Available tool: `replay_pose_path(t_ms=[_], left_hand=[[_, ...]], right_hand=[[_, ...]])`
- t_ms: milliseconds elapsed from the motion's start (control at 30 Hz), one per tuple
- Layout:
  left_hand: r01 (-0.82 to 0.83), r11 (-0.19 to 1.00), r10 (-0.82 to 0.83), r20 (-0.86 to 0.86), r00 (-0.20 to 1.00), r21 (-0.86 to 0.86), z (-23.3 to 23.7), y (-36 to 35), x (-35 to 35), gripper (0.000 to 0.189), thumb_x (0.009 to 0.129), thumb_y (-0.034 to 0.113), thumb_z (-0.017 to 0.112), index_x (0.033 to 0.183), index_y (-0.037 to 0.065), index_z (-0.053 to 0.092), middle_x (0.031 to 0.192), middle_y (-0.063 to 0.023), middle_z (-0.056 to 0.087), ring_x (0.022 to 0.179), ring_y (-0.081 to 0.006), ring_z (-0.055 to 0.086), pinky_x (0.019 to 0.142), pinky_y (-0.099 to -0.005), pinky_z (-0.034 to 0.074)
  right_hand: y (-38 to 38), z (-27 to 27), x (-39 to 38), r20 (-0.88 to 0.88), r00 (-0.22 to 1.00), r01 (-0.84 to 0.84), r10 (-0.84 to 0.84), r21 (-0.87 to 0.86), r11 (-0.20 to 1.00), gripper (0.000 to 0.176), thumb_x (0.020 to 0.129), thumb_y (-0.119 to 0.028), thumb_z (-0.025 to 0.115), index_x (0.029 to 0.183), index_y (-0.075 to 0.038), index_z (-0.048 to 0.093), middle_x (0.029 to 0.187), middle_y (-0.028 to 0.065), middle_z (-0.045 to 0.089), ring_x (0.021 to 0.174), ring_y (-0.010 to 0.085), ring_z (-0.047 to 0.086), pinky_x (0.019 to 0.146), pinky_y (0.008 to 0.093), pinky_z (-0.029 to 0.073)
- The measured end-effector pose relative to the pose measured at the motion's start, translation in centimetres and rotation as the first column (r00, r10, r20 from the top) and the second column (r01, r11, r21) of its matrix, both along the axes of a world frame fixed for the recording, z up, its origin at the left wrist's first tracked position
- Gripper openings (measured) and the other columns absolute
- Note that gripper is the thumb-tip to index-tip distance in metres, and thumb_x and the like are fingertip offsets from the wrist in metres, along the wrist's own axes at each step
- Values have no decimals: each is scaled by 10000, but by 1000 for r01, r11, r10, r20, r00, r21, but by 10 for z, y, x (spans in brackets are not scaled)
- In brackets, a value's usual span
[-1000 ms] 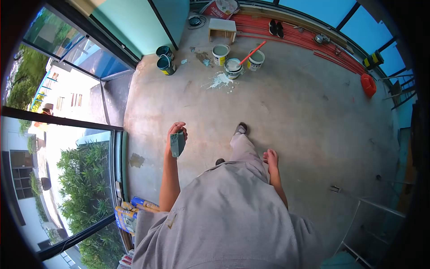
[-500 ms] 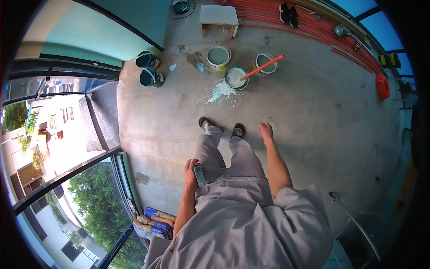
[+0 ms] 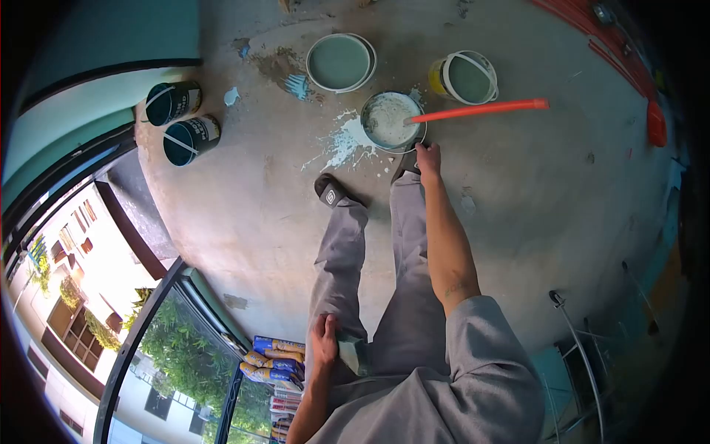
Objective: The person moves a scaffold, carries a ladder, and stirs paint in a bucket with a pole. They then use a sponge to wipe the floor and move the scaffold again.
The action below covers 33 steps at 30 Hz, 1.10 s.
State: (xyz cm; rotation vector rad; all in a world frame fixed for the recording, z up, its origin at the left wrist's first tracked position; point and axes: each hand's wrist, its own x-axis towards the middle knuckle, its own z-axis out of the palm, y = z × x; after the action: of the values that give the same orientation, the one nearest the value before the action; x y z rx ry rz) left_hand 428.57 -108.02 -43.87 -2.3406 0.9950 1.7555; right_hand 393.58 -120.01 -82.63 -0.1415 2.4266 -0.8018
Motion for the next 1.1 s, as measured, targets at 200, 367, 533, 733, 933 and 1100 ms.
replay_pose_path(t_ms=[200,367,533,733,933,1100], left_hand=[[-18,998,17,15,1000,55,-5,-2,-58,374,970,322,481,852,-22,566,722,-56,562,701,-141,507,672,-282,420],[-145,983,141,43,989,114,-21,15,-88,361,967,315,491,868,-19,585,728,-58,575,710,-133,522,675,-271,427],[-145,985,139,67,988,95,-24,10,-113,395,961,345,485,892,-26,599,733,-91,598,706,-173,547,687,-301,438],[-222,971,216,77,973,84,-27,13,-127,411,956,355,477,918,-34,604,746,-113,609,718,-194,557,697,-319,441],[-327,939,319,86,944,105,-17,8,-130,387,955,339,483,930,-29,601,757,-82,597,729,-169,537,706,-296,427],[-349,932,343,73,937,100,-15,1,-135,378,960,325,482,930,-34,595,759,-77,594,729,-156,533,697,-292,426]], right_hand=[[-40,38,8,694,619,535,-367,-32,844,310,872,-233,615,1086,-27,526,862,89,583,737,155,572,708,326,488],[-82,59,6,862,441,678,-250,-137,723,191,905,-234,593,867,-102,460,646,-9,414,561,124,404,613,320,437],[-104,61,1,879,403,615,-253,-55,787,300,919,-248,565,717,-157,363,534,-35,262,523,129,316,635,327,406],[-114,61,2,842,436,644,-317,-46,763,233,896,-202,582,749,-146,410,585,-34,314,508,111,328,583,303,390],[-136,81,-19,856,477,542,-200,-107,834,241,894,-195,572,720,-150,412,574,-32,325,522,120,348,613,313,387],[-164,106,-48,864,488,469,-120,-144,871,287,916,-228,544,682,-165,390,541,-42,312,535,126,362,681,342,400]])
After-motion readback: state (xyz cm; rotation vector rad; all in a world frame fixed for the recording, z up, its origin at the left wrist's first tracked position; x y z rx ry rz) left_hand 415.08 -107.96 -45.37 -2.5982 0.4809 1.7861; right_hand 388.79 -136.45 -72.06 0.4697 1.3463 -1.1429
